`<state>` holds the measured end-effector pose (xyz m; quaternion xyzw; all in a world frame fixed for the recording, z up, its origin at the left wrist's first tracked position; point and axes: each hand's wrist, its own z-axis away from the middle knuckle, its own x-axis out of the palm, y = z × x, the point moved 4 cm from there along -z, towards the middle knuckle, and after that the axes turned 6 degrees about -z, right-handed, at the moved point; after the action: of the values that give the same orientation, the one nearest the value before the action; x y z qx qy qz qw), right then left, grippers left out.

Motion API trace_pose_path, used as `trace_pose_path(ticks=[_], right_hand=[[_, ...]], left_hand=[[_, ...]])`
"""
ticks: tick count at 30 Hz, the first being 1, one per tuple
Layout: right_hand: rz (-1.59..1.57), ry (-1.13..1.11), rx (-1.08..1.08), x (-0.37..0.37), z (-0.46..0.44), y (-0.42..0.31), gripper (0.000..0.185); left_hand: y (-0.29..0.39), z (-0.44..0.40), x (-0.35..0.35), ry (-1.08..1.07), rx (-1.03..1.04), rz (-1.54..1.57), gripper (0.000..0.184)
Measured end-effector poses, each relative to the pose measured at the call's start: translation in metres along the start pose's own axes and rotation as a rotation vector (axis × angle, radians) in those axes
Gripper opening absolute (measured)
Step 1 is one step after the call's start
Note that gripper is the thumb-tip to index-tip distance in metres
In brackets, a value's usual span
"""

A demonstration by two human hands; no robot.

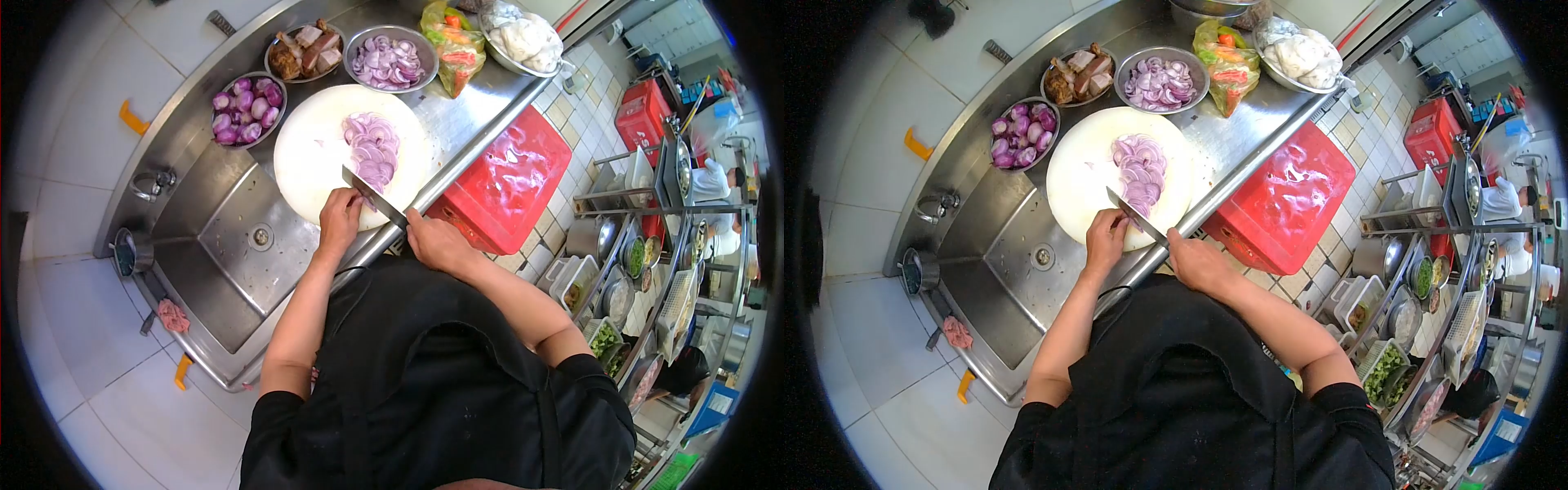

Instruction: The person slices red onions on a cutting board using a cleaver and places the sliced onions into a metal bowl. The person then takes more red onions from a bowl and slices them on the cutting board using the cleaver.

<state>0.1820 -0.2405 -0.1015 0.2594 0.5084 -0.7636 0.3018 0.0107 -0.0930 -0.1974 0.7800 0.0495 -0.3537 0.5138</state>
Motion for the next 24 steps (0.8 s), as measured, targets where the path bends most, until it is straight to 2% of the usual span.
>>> trace_pose_path(ticks=[14, 16, 17, 22, 24], right_hand=[[0.069, -0.021, 0.042, 0.022, -0.038, 0.000, 0.025], [0.070, -0.012, 0.012, 0.025, -0.049, 0.007, 0.025], [0.071, -0.006, -0.015, 0.026, -0.053, 0.011, 0.025], [0.007, 0.049, 0.050, -0.010, -0.045, -0.005, 0.024], [-0.027, 0.125, 0.069, -0.031, -0.039, -0.005, 0.024]], left_hand=[[-0.004, 0.002, 0.002, -0.024, 0.015, -0.015, 0.016], [-0.003, 0.005, 0.004, -0.034, 0.023, -0.016, 0.022], [-0.003, 0.008, 0.006, -0.070, 0.032, -0.004, 0.034], [0.006, -0.007, 0.017, -0.086, 0.051, -0.040, 0.044], [0.010, -0.018, 0.022, -0.055, 0.054, -0.194, 0.042]])
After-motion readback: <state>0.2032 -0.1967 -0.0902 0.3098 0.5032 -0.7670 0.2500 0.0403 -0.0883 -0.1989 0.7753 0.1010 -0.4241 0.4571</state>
